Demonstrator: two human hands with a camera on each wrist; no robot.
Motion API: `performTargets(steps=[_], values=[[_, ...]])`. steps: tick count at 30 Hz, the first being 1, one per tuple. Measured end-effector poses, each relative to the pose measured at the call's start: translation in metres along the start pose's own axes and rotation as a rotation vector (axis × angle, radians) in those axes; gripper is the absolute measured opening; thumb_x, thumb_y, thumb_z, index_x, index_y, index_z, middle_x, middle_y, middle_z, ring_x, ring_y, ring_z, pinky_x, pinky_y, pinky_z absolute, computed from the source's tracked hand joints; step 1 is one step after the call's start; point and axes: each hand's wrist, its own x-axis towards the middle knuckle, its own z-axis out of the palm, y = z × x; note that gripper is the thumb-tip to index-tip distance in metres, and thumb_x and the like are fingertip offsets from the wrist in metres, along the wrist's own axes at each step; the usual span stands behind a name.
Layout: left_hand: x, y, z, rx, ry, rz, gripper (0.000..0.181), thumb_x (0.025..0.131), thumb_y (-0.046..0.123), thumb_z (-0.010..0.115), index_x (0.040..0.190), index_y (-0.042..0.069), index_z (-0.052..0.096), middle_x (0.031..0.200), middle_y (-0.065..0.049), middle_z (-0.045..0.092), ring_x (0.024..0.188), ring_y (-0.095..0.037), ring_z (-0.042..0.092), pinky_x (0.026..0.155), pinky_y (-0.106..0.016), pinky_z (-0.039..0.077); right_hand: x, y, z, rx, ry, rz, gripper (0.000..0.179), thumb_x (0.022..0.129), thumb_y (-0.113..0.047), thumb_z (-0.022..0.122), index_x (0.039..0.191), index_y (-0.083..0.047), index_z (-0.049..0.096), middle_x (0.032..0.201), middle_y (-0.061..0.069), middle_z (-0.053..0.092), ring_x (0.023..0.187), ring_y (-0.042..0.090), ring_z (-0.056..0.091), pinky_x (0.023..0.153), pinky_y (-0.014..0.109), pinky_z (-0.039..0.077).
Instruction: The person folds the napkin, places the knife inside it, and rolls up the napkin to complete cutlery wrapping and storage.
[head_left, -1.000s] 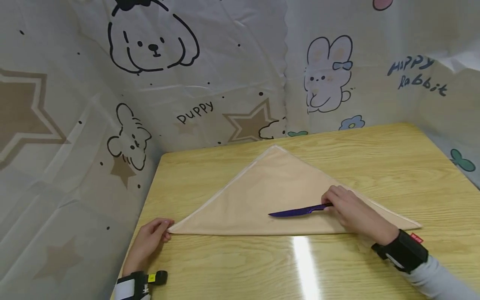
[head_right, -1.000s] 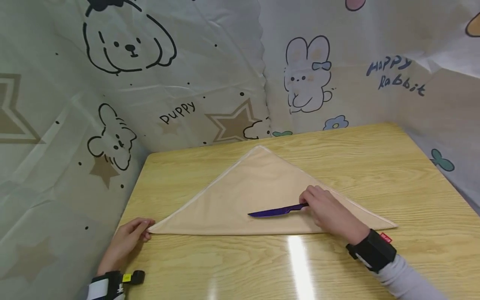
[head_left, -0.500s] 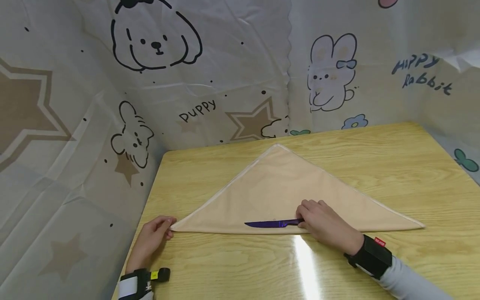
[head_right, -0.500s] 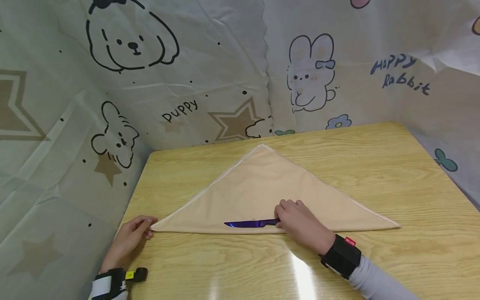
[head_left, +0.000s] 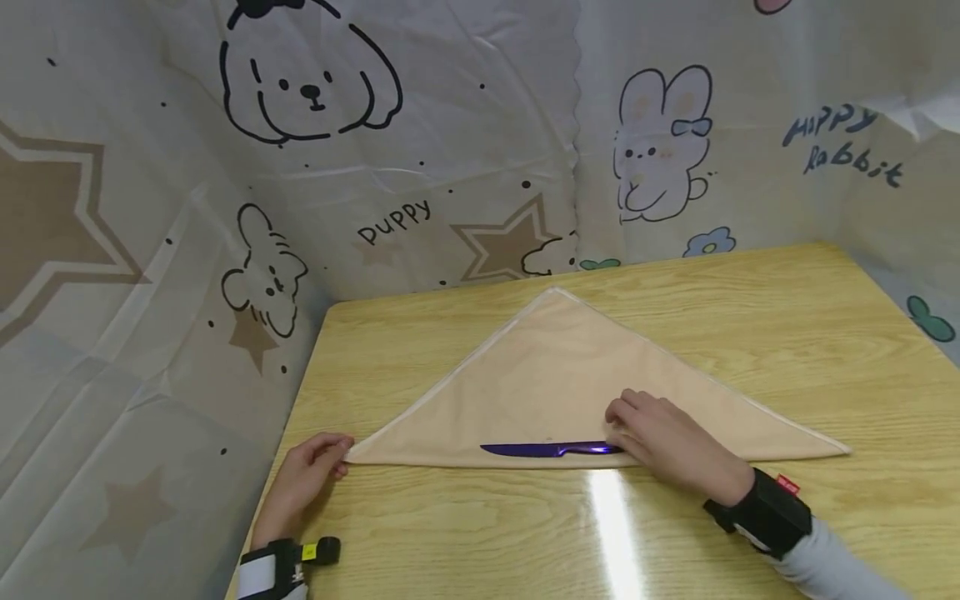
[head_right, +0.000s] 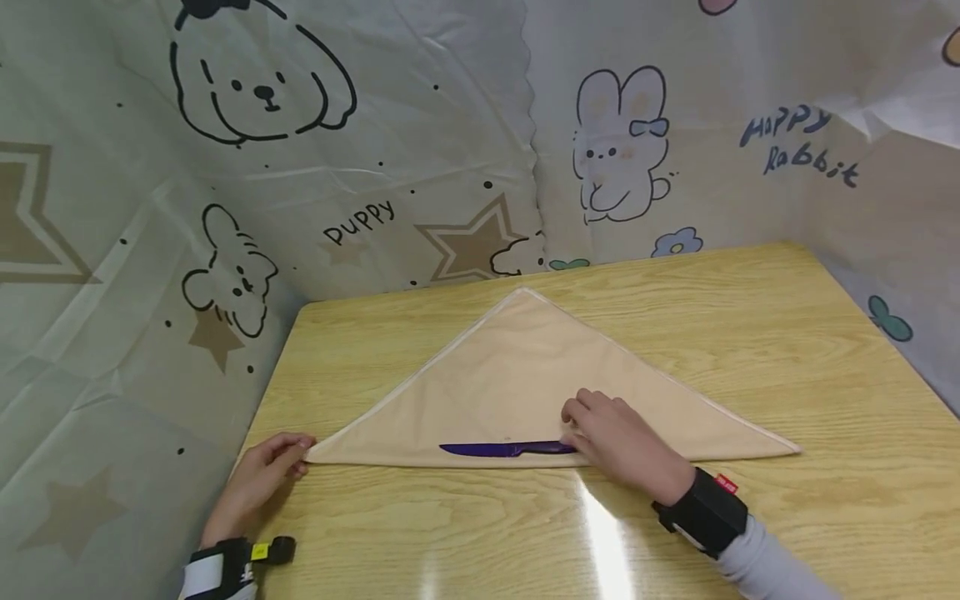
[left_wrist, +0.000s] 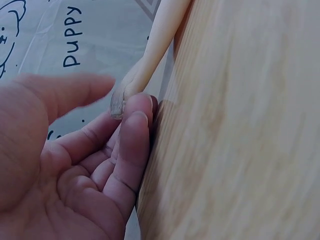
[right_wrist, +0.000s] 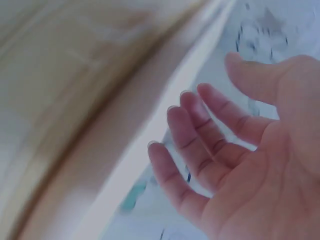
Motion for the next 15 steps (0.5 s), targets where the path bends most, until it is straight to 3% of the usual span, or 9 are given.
performTargets(steps=[6,11,13,15], values=[[-0.004,0.003,-0.001,0.051,-0.028,0.001,0.045,0.091,0.031,0.067,0.123,0.001,0.062,0.105,-0.014,0.064,0.086,-0.017,0.06,0.069,-0.022,0.052,-0.056,0.055,-0.047,-0.024,0.031,0.265,0.016,0.086,-0.011,0.069,0.1,-0.004,0.067,0.092,0.008,0.061,0.081,0.02,0.056,0.066,0.042,0.051],[-0.003,0.002,0.0,0.08,-0.031,-0.012,0.044,0.091,0.032,0.066,0.124,0.004,0.063,0.107,-0.013,0.064,0.089,-0.017,0.059,0.07,-0.022,0.051,-0.112,0.104,-0.071,-0.031,-0.069,0.553,0.04,0.088,-0.029,0.069,0.109,0.004,0.064,0.097,0.026,0.059,0.083,0.036,0.055,0.063,0.051,0.048],[-0.002,0.002,0.0,0.094,-0.036,-0.011,0.045,0.092,0.034,0.066,0.125,0.004,0.062,0.107,-0.012,0.064,0.089,-0.017,0.059,0.071,-0.023,0.051,-0.127,0.117,-0.074,-0.012,-0.09,0.615,0.048,0.088,-0.036,0.068,0.106,0.008,0.063,0.096,0.029,0.059,0.082,0.04,0.056,0.062,0.054,0.048],[-0.002,0.002,0.0,0.096,-0.042,-0.011,0.045,0.092,0.035,0.065,0.125,0.004,0.063,0.107,-0.013,0.064,0.089,-0.018,0.059,0.071,-0.024,0.052,-0.137,0.127,-0.076,0.01,-0.102,0.632,0.047,0.089,-0.038,0.067,0.096,0.008,0.063,0.086,0.024,0.061,0.075,0.034,0.056,0.062,0.052,0.048]])
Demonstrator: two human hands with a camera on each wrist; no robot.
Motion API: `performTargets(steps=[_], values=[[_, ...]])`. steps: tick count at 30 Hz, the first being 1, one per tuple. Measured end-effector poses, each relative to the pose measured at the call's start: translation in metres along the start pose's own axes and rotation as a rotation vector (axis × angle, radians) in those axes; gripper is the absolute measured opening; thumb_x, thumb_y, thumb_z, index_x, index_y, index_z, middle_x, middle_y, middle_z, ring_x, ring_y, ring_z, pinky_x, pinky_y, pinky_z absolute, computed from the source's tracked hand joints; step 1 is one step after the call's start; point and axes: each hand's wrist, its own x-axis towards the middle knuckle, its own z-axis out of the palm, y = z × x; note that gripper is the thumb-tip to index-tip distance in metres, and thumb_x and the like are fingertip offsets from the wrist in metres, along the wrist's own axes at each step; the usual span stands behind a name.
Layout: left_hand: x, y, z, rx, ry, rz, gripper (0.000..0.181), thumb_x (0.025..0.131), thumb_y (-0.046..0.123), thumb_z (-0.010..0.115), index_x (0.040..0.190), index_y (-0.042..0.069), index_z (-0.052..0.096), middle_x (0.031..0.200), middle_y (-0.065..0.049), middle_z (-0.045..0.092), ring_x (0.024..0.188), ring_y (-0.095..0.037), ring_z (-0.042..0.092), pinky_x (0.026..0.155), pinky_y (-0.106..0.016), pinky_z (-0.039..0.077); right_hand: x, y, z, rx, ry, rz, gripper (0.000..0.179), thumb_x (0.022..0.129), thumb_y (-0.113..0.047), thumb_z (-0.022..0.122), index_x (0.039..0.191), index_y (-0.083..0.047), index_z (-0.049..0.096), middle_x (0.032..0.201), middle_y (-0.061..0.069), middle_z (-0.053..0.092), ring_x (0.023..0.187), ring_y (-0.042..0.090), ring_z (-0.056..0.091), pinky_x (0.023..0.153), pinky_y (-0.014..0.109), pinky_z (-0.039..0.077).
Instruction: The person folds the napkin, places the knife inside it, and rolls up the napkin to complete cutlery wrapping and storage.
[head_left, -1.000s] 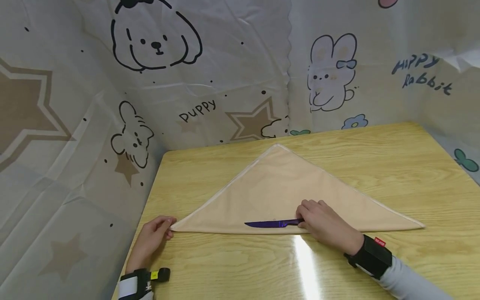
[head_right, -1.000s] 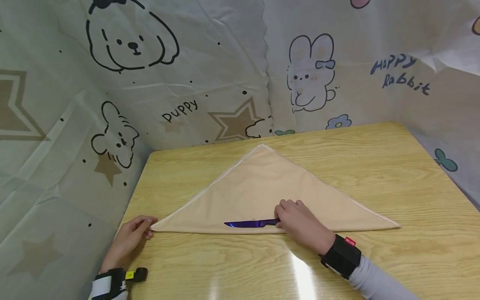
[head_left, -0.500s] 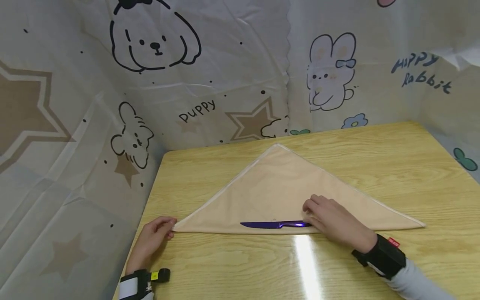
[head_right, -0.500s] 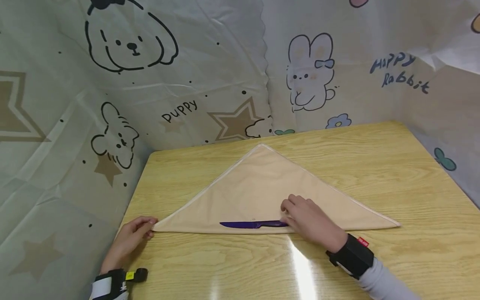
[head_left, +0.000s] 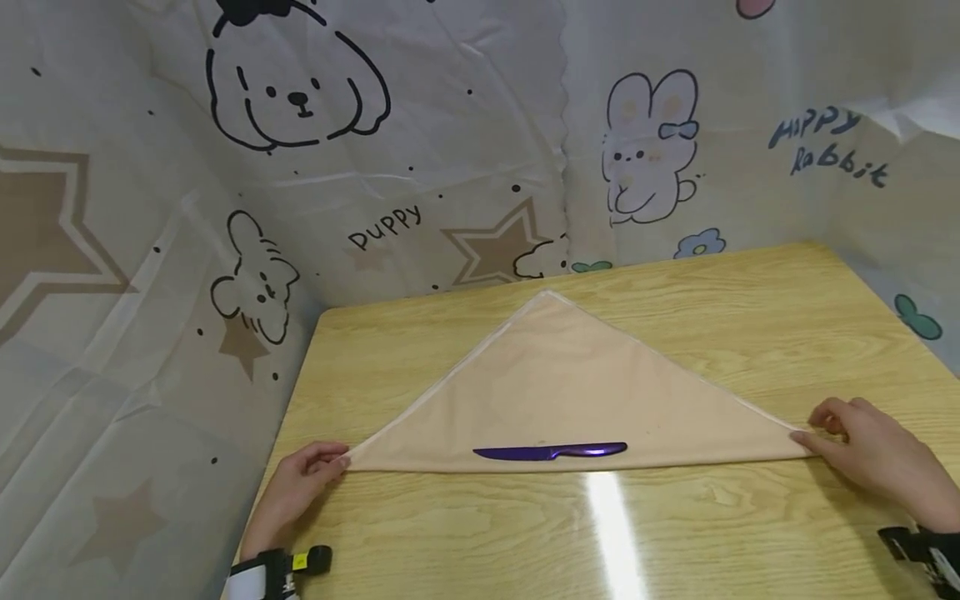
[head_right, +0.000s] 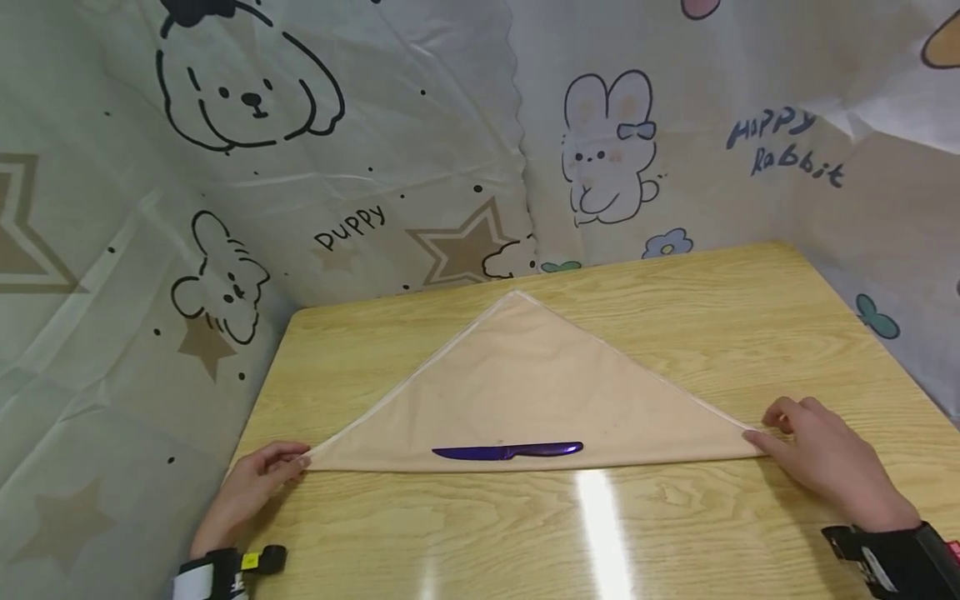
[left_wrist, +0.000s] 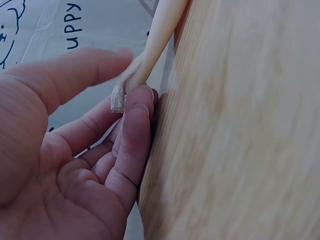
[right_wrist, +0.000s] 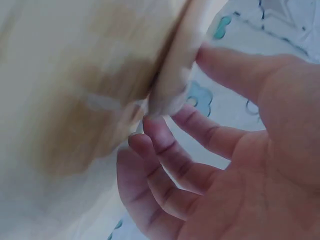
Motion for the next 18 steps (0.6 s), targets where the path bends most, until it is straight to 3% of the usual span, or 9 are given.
performTargets(steps=[5,10,14,18], values=[[-0.002,-0.004,0.002,0.022,0.007,0.018,0.041,0.093,0.032,0.064,0.123,0.004,0.064,0.106,-0.012,0.064,0.089,-0.017,0.058,0.07,-0.023,0.051,-0.002,0.013,-0.001,0.033,-0.052,-0.03,0.03,0.091,-0.029,0.067,0.08,-0.001,0.064,0.069,0.003,0.058,0.061,0.016,0.048,0.057,0.038,0.045],[-0.004,-0.001,0.002,0.039,0.02,0.05,0.038,0.093,0.03,0.064,0.121,0.005,0.065,0.106,-0.012,0.065,0.09,-0.016,0.059,0.072,-0.022,0.051,0.002,0.016,0.002,0.055,-0.078,-0.054,0.016,0.087,-0.015,0.069,0.082,-0.001,0.064,0.069,0.001,0.055,0.061,0.015,0.043,0.057,0.033,0.039],[-0.009,0.019,0.003,-0.005,0.024,0.119,0.038,0.092,0.031,0.065,0.12,0.006,0.065,0.104,-0.012,0.064,0.087,-0.018,0.06,0.07,-0.027,0.053,0.004,0.015,0.003,0.06,-0.071,-0.068,0.01,0.089,-0.01,0.066,0.084,-0.003,0.061,0.07,0.001,0.055,0.06,0.014,0.043,0.055,0.031,0.037],[-0.016,0.058,0.006,-0.089,-0.042,0.265,0.035,0.094,0.03,0.063,0.119,0.006,0.065,0.097,-0.017,0.063,0.083,-0.027,0.06,0.069,-0.035,0.055,0.003,0.015,0.002,0.072,-0.059,-0.11,0.009,0.093,-0.011,0.063,0.087,-0.006,0.057,0.07,0.0,0.051,0.057,0.01,0.039,0.052,0.026,0.033]])
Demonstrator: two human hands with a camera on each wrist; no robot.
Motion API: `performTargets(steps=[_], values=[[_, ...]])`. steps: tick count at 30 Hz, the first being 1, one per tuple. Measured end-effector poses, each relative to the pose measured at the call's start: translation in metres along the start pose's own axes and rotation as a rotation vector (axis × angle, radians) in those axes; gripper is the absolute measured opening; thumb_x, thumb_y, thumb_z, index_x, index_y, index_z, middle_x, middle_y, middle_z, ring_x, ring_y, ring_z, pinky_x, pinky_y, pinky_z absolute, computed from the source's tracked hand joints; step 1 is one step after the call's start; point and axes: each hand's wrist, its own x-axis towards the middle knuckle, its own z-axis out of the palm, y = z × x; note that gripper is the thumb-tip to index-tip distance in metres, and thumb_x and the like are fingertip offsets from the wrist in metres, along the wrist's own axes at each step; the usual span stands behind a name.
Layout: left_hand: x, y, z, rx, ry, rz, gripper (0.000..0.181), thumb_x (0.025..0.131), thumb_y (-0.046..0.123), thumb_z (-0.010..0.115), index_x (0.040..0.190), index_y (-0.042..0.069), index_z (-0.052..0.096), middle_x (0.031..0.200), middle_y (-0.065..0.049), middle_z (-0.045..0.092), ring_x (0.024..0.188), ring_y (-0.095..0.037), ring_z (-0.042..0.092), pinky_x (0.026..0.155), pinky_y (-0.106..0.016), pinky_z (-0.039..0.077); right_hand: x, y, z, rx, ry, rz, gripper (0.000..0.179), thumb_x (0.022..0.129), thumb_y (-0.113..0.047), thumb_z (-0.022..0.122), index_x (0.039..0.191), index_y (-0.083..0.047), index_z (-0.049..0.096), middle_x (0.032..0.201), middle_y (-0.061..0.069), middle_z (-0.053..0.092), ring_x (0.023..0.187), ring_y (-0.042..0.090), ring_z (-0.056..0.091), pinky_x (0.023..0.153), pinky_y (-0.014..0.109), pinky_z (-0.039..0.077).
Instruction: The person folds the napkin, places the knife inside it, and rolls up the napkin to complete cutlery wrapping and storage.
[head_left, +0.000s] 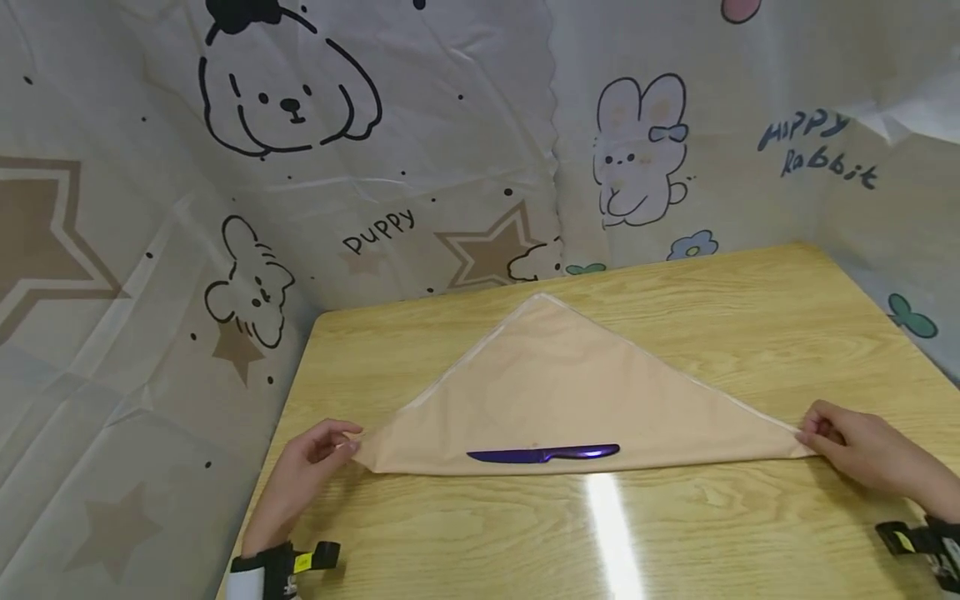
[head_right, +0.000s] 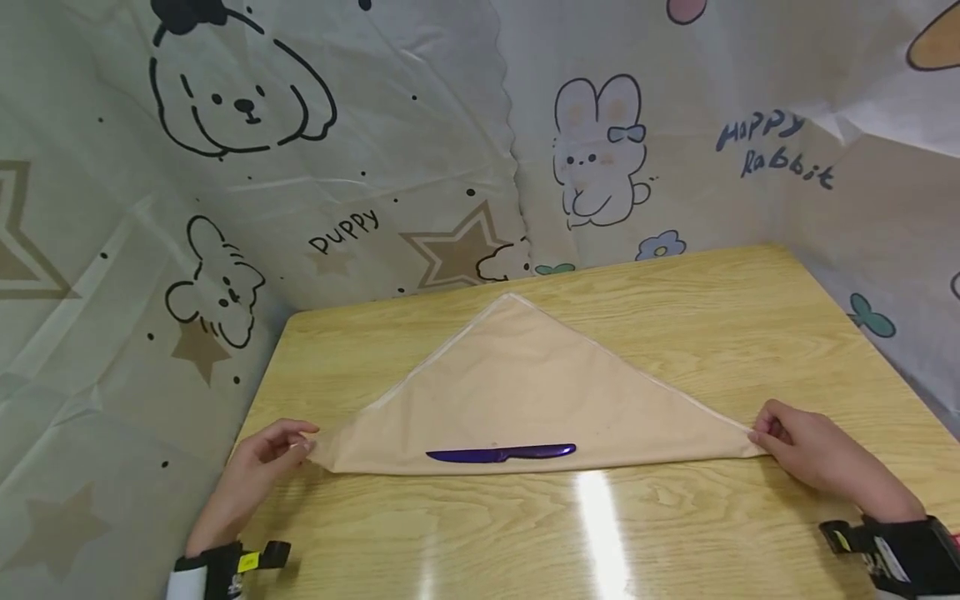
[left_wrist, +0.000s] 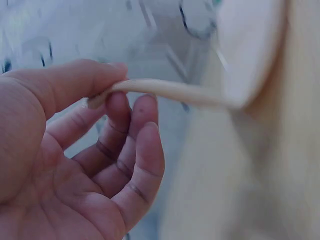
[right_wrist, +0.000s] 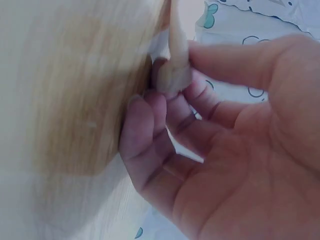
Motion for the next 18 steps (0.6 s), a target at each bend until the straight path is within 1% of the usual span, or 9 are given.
performTargets(steps=[2,3,6,8,10,12,14,16,18], values=[[0.003,0.025,0.008,0.006,-0.056,0.095,0.031,0.095,0.029,0.061,0.116,0.007,0.067,0.093,-0.017,0.063,0.079,-0.027,0.06,0.066,-0.035,0.055,-0.001,0.0,-0.001,0.036,-0.016,-0.033,0.009,0.094,-0.013,0.061,0.091,-0.006,0.056,0.071,0.0,0.049,0.057,0.007,0.038,0.052,0.024,0.032],[0.004,0.039,0.014,0.013,-0.082,0.133,0.029,0.095,0.028,0.06,0.114,0.008,0.069,0.092,-0.017,0.064,0.077,-0.026,0.06,0.064,-0.034,0.055,-0.001,0.001,-0.002,0.062,-0.026,-0.054,0.01,0.095,-0.014,0.061,0.093,-0.005,0.056,0.072,0.0,0.048,0.058,0.006,0.038,0.052,0.024,0.032],[0.008,0.078,0.033,0.079,-0.139,0.251,0.023,0.095,0.029,0.06,0.105,0.013,0.073,0.086,-0.008,0.067,0.07,-0.018,0.058,0.057,-0.028,0.05,-0.001,0.003,-0.002,0.129,-0.04,-0.118,0.009,0.095,-0.012,0.06,0.094,-0.004,0.056,0.073,0.0,0.046,0.059,0.004,0.037,0.051,0.023,0.032],[0.011,0.102,0.048,0.114,-0.164,0.32,0.018,0.094,0.029,0.062,0.1,0.016,0.074,0.085,-0.001,0.068,0.07,-0.014,0.059,0.057,-0.026,0.049,0.0,0.005,-0.001,0.153,-0.032,-0.16,0.007,0.094,-0.01,0.06,0.093,-0.004,0.057,0.072,-0.001,0.044,0.058,0.003,0.036,0.05,0.023,0.031],[0.015,0.121,0.064,0.137,-0.2,0.367,0.014,0.093,0.03,0.064,0.096,0.02,0.074,0.084,0.005,0.068,0.07,-0.011,0.059,0.06,-0.027,0.05,0.001,0.007,0.0,0.147,-0.013,-0.191,0.006,0.093,-0.007,0.061,0.089,-0.006,0.057,0.071,-0.002,0.042,0.059,0.003,0.035,0.051,0.023,0.029],[0.019,0.137,0.083,0.157,-0.247,0.395,0.01,0.092,0.03,0.066,0.092,0.023,0.073,0.086,0.01,0.068,0.073,-0.008,0.059,0.063,-0.029,0.052,0.002,0.008,0.001,0.132,0.0,-0.209,0.007,0.092,-0.007,0.062,0.088,-0.009,0.057,0.071,-0.002,0.041,0.06,0.002,0.034,0.052,0.023,0.028],[0.023,0.149,0.103,0.181,-0.302,0.425,0.006,0.091,0.028,0.067,0.09,0.024,0.072,0.085,0.013,0.067,0.074,-0.005,0.059,0.065,-0.028,0.053,0.001,0.008,0.002,0.112,0.011,-0.221,0.008,0.091,-0.006,0.063,0.087,-0.01,0.057,0.07,-0.002,0.039,0.06,0.002,0.033,0.052,0.022,0.027],[0.026,0.159,0.124,0.216,-0.354,0.45,0.005,0.09,0.025,0.068,0.089,0.021,0.072,0.083,0.013,0.067,0.073,-0.003,0.058,0.063,-0.026,0.052,0.0,0.007,0.003,0.091,0.015,-0.212,0.009,0.089,-0.006,0.065,0.088,-0.011,0.057,0.071,-0.003,0.038,0.06,0.002,0.032,0.053,0.022,0.026],[0.027,0.166,0.145,0.263,-0.384,0.478,0.004,0.09,0.021,0.069,0.088,0.019,0.072,0.08,0.013,0.067,0.07,-0.001,0.057,0.059,-0.023,0.051,-0.002,0.007,0.003,0.075,0.013,-0.201,0.009,0.089,-0.007,0.065,0.089,-0.011,0.058,0.071,-0.002,0.038,0.061,0.003,0.032,0.054,0.022,0.026]])
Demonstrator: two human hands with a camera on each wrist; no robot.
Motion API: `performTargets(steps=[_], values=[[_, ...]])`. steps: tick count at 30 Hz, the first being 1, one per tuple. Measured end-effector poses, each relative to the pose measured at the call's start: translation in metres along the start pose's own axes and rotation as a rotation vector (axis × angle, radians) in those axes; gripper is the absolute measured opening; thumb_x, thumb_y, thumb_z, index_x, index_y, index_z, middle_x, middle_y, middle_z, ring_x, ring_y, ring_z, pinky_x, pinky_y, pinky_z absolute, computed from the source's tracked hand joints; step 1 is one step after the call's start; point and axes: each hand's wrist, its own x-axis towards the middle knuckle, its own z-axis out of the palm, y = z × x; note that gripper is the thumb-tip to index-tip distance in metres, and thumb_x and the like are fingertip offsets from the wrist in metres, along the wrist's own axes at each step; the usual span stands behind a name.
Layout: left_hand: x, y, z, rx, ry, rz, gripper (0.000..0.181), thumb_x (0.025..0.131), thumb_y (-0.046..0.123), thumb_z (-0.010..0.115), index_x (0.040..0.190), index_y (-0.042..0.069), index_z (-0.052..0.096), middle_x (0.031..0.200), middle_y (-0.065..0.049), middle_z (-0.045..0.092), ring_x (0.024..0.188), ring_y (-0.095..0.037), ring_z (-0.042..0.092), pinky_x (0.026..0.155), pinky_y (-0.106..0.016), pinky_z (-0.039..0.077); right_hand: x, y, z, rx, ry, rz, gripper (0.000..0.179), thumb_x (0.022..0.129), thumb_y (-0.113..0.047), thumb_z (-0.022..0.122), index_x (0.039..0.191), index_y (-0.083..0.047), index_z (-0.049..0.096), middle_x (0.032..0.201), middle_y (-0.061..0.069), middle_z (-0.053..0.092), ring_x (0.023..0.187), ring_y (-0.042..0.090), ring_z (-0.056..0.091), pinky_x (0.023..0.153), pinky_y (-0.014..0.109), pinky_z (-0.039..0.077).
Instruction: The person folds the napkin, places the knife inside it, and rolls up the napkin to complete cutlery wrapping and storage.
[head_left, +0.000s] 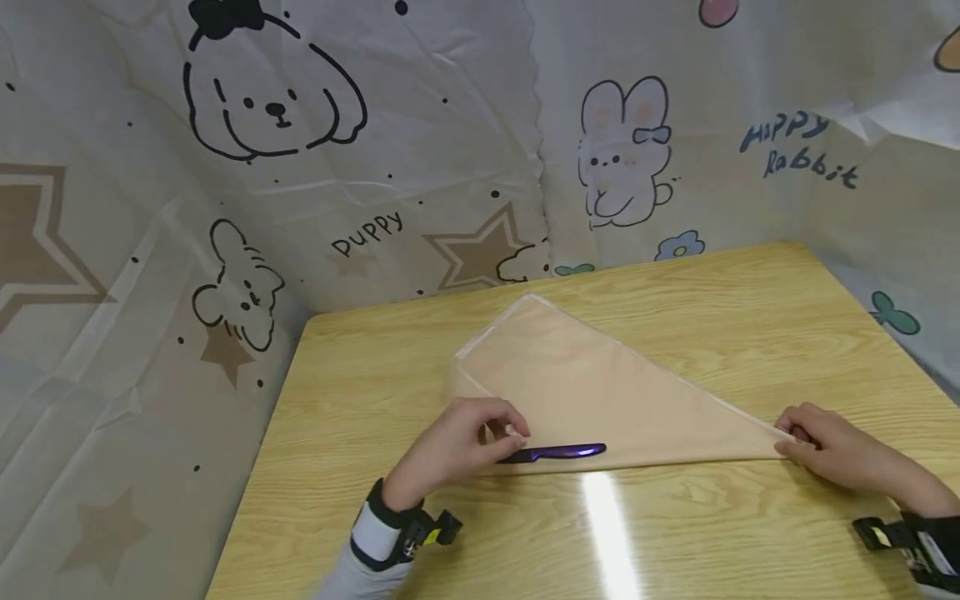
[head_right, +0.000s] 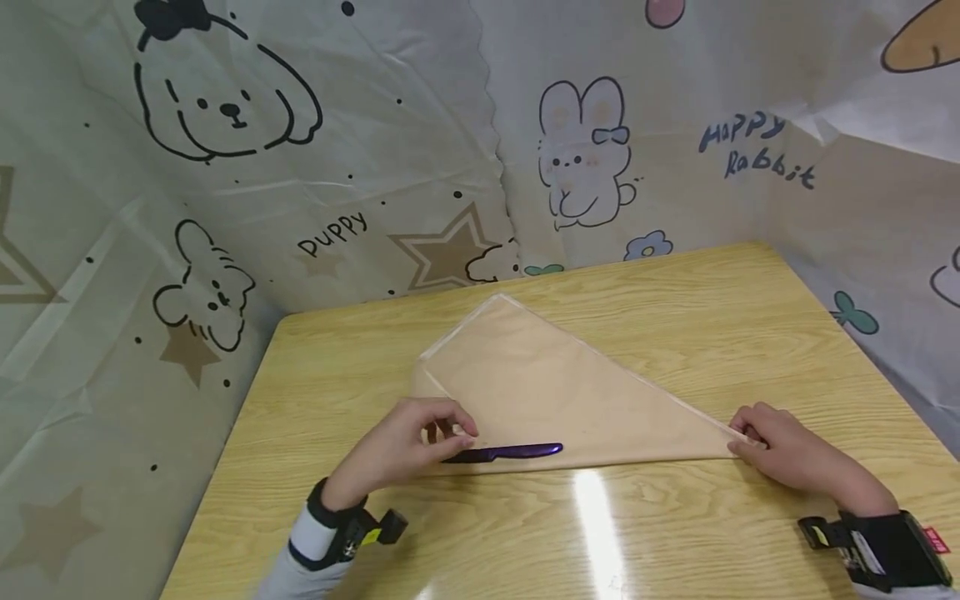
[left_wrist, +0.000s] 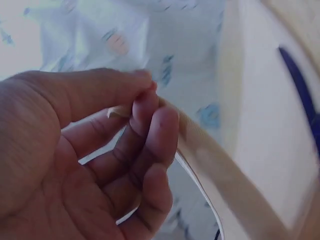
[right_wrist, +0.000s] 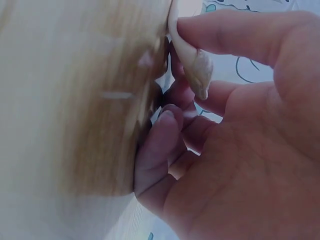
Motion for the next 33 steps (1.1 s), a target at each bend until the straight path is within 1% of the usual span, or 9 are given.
performTargets(steps=[6,12,15,18,23,26,28,30,33], values=[[0.029,0.015,0.044,0.232,-0.023,0.031,0.005,0.087,0.022,0.069,0.083,0.021,0.072,0.068,0.013,0.057,0.061,0.001,0.049,0.05,-0.016,0.04,0.001,-0.005,0.001,-0.009,-0.005,0.015,0.009,0.089,-0.008,0.066,0.09,-0.01,0.058,0.072,-0.002,0.037,0.063,0.004,0.032,0.055,0.023,0.025],[0.044,0.013,0.087,0.473,-0.01,0.058,0.007,0.084,0.023,0.068,0.078,0.022,0.071,0.065,0.014,0.056,0.057,0.0,0.047,0.042,-0.019,0.035,0.003,-0.006,0.003,-0.024,-0.011,0.013,0.009,0.089,-0.01,0.067,0.09,-0.011,0.058,0.073,-0.002,0.038,0.064,0.005,0.032,0.057,0.024,0.025],[0.047,0.009,0.103,0.534,0.007,0.063,0.011,0.084,0.024,0.067,0.073,0.024,0.068,0.064,0.015,0.055,0.055,-0.001,0.046,0.04,-0.021,0.033,0.004,-0.007,0.005,-0.015,-0.016,0.014,0.01,0.089,-0.01,0.067,0.09,-0.012,0.057,0.073,-0.002,0.038,0.064,0.005,0.033,0.057,0.024,0.025],[0.048,0.007,0.113,0.542,0.02,0.07,0.014,0.084,0.022,0.067,0.07,0.024,0.064,0.062,0.015,0.052,0.053,-0.001,0.044,0.039,-0.02,0.031,0.004,-0.008,0.006,-0.008,-0.023,0.024,0.01,0.089,-0.01,0.067,0.09,-0.012,0.057,0.073,-0.002,0.038,0.064,0.006,0.033,0.057,0.024,0.025],[0.046,0.004,0.117,0.453,-0.004,0.083,0.005,0.083,0.019,0.067,0.081,0.022,0.068,0.064,0.016,0.052,0.052,0.002,0.043,0.04,-0.016,0.031,0.003,-0.01,0.006,-0.012,-0.035,0.038,0.009,0.089,-0.012,0.066,0.091,-0.012,0.057,0.074,-0.002,0.039,0.065,0.007,0.034,0.058,0.024,0.026],[0.046,0.001,0.112,0.295,-0.093,0.104,0.014,0.09,0.019,0.061,0.1,0.02,0.071,0.072,0.016,0.058,0.057,0.005,0.046,0.046,-0.013,0.037,0.002,-0.01,0.005,-0.017,-0.025,0.035,0.009,0.089,-0.011,0.066,0.091,-0.012,0.057,0.074,-0.002,0.039,0.065,0.007,0.033,0.058,0.024,0.026],[0.044,-0.005,0.102,0.116,-0.15,0.115,0.02,0.095,0.018,0.055,0.111,0.016,0.069,0.076,0.012,0.064,0.06,0.004,0.051,0.05,-0.012,0.042,0.001,-0.008,0.004,-0.015,-0.011,0.026,0.009,0.089,-0.01,0.066,0.09,-0.012,0.057,0.074,-0.002,0.039,0.064,0.006,0.033,0.057,0.023,0.026],[0.041,-0.014,0.086,-0.064,-0.163,0.101,0.024,0.099,0.015,0.05,0.116,0.013,0.066,0.082,0.006,0.068,0.063,0.0,0.056,0.053,-0.014,0.045,0.0,-0.006,0.003,0.002,-0.007,0.03,0.008,0.09,-0.01,0.066,0.09,-0.011,0.057,0.074,-0.002,0.04,0.064,0.005,0.034,0.056,0.023,0.027],[0.03,-0.036,0.056,-0.241,-0.07,0.056,0.024,0.101,0.013,0.048,0.116,0.009,0.066,0.084,-0.002,0.069,0.069,-0.013,0.06,0.056,-0.02,0.048,-0.003,-0.002,-0.002,0.048,-0.026,0.087,0.007,0.094,-0.014,0.062,0.091,-0.009,0.057,0.072,-0.001,0.041,0.06,0.006,0.035,0.052,0.024,0.029]])
